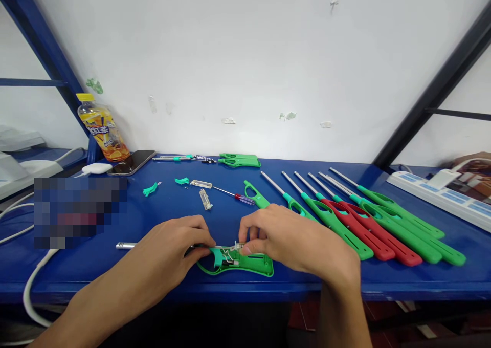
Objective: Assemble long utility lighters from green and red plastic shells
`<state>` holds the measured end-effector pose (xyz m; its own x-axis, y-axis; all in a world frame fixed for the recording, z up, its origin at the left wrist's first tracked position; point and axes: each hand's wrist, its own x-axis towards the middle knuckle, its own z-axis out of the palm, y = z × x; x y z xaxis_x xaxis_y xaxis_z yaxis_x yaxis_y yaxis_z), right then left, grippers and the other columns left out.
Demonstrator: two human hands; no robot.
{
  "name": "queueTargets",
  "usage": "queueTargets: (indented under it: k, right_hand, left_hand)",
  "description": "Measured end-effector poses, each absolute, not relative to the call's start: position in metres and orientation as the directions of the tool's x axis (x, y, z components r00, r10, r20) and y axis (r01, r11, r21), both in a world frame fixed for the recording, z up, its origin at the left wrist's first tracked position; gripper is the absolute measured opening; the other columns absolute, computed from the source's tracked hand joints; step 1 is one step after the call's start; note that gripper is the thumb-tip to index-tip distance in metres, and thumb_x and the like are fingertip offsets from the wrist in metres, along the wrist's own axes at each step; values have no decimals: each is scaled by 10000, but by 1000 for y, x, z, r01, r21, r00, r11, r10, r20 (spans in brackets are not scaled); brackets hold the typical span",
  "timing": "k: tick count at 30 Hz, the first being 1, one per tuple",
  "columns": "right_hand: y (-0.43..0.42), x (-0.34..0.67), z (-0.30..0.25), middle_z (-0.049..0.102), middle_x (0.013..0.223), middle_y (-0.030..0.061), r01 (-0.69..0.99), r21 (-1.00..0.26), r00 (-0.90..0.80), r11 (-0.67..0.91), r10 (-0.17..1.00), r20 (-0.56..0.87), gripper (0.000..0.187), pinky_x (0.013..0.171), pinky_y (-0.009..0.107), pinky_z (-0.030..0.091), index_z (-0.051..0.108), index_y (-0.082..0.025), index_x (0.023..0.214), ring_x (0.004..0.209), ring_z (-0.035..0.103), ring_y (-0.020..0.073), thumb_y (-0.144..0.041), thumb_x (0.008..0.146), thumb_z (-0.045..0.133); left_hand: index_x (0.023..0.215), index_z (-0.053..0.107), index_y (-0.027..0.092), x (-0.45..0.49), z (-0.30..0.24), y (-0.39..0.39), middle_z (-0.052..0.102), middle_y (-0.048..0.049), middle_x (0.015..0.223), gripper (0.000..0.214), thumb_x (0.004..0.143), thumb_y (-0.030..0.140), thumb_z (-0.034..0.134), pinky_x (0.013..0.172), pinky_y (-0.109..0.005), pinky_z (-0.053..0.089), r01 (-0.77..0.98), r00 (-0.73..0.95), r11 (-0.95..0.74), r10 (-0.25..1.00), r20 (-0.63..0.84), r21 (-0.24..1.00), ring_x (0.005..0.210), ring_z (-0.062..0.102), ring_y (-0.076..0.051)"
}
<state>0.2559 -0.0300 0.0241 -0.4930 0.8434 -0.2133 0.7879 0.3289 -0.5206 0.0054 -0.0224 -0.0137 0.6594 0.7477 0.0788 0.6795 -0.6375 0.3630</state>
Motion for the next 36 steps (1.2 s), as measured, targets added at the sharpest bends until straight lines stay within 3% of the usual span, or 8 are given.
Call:
queueTargets:
  k: [9,16,21,28,36]
  right_hand:
    - [-31,255,22,797,876,-30,759,-550,-520,347,832,-193,103,693,262,464,811,-275,932,805,712,170,-325,967,728]
    - [-31,256,22,775,853,-42,779,-519,-506,352,841,-190,81,682,260,449,794,-282,926,796,690,160,-318,964,732]
    - [-30,260,20,770,882,-24,777,-491,-516,393,845,-142,85,696,270,445,787,-279,969,817,682,171,-314,972,710]
    - [-28,257,20,764,914,-15,793,-441,-515,420,849,-117,106,710,286,430,766,-279,978,846,668,184,-301,996,664]
    - [-29,257,18,743,855,-22,819,-445,-477,362,861,-178,109,673,281,431,754,-289,1008,835,671,184,-366,978,683]
  left_hand:
    - [852,759,218,7,-9,-28,681,-43,920,345,964,28,494,739,-282,452,699,679,-670,732,64,251,818,664,-187]
    - [1042,716,253,8,-12,-26,686,-27,968,289,972,55,517,742,-294,447,696,681,-678,728,83,237,864,663,-207]
    - [868,668,235,8,-8,-29,651,-13,935,322,928,-13,471,713,-309,432,704,687,-680,725,47,205,827,640,-199]
    - [982,699,240,11,1,-36,658,-24,1056,430,845,-83,452,796,-340,472,718,688,-674,725,-30,176,945,658,-218]
    - [1056,652,268,7,-12,-35,640,-18,1060,442,851,-70,455,736,-358,456,668,733,-729,679,39,146,906,635,-233]
